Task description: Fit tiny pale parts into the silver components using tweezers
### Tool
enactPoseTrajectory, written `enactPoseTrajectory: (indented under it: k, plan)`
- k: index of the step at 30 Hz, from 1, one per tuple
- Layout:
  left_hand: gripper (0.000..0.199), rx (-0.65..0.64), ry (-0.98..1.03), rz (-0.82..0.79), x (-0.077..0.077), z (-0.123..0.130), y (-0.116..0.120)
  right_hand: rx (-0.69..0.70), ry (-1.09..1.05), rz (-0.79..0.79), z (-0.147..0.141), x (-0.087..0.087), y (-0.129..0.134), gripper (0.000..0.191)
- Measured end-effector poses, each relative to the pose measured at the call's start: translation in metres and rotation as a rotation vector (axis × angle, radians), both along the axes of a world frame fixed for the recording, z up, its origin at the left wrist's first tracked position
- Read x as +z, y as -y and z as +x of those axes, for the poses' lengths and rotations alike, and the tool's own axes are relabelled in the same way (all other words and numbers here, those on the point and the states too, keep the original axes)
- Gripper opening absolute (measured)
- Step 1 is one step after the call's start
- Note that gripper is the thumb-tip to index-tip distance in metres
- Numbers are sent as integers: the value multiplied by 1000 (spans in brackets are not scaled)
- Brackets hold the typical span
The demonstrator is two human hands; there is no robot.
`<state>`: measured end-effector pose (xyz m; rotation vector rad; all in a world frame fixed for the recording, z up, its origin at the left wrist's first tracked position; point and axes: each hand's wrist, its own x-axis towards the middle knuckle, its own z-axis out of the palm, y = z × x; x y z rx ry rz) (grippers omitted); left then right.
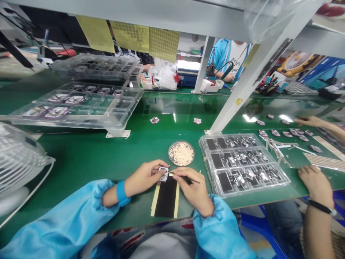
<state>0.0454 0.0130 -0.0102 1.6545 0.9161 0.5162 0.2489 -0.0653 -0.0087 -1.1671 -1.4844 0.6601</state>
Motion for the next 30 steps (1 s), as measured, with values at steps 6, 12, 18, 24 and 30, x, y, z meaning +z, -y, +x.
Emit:
enactPoseTrajectory:
  k: [6,12,18,24,30]
  plan:
    - [21,2,11,-13,-1,0,0,-1,38,17,-1,-1,-1,10]
    - [23,3,33,-35,-1,0,1,10,63,29,-2,-1,1,11]
    - [31,8,126,-111,5,1,2,-22,54,-36,0,0,3,4]
    - [36,29,140,-57,5,-1,0,-11,-15,-148,1,-5,2,5]
    - [33,43,61,81,5,-3,-4,149,-290,-271,4,-3,6,8]
